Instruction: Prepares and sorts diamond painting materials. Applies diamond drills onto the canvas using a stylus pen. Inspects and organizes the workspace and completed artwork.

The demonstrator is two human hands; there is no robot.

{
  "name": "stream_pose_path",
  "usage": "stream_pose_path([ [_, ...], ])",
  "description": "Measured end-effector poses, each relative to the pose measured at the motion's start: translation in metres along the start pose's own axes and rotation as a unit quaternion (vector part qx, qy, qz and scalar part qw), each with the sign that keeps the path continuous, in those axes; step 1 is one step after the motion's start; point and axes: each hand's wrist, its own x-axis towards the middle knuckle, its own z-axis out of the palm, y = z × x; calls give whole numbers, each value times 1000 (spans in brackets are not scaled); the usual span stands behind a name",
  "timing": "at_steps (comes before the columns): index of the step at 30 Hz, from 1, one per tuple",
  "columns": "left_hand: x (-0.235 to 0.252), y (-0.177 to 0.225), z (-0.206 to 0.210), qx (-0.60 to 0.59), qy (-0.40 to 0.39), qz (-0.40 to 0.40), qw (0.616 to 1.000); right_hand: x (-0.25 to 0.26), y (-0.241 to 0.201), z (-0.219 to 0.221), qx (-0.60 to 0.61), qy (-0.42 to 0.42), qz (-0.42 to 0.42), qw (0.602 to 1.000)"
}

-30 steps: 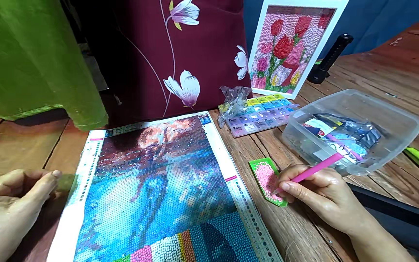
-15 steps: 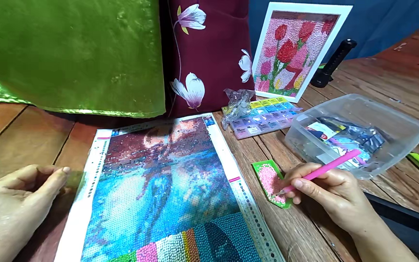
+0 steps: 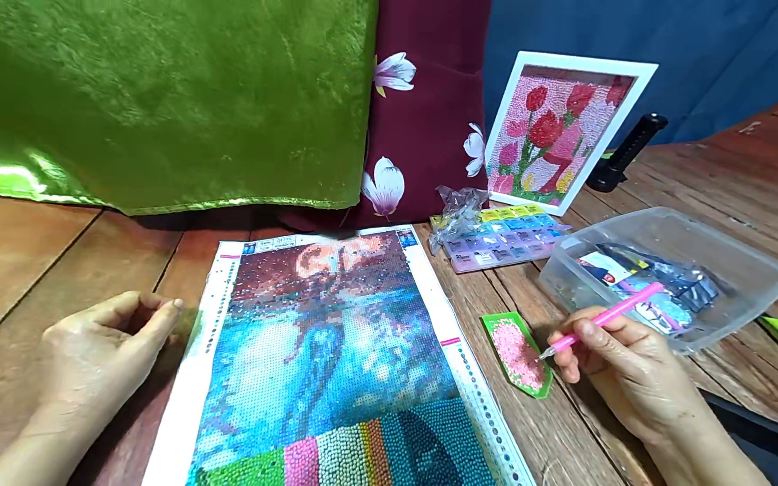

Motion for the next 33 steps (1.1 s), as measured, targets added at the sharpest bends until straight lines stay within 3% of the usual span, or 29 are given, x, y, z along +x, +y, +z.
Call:
stream_pose_path([
  [4,-1,16,-2,13,-1,-2,1000,4,-5,4,7,23,33,999],
  [8,0,20,-3,17,4,-12,1000,18,-26,33,28,-54,93,994],
  [15,3,18,1,-9,-5,-12,1000,34,-41,130,17,-221,120,968],
  [19,4,22,1,-25,-16,-33,999,22,-29,192,-25,-235,112,965],
  [23,5,24,1,-33,-29,-40,998,12,-9,223,-28,-267,66,961],
  [27,5,20,1,-25,-26,-6,999,14,-9,208,-9,-275,72,959],
  [33,4,18,1,3,-42,14,999,29,-18,128,-98,-197,30,975],
])
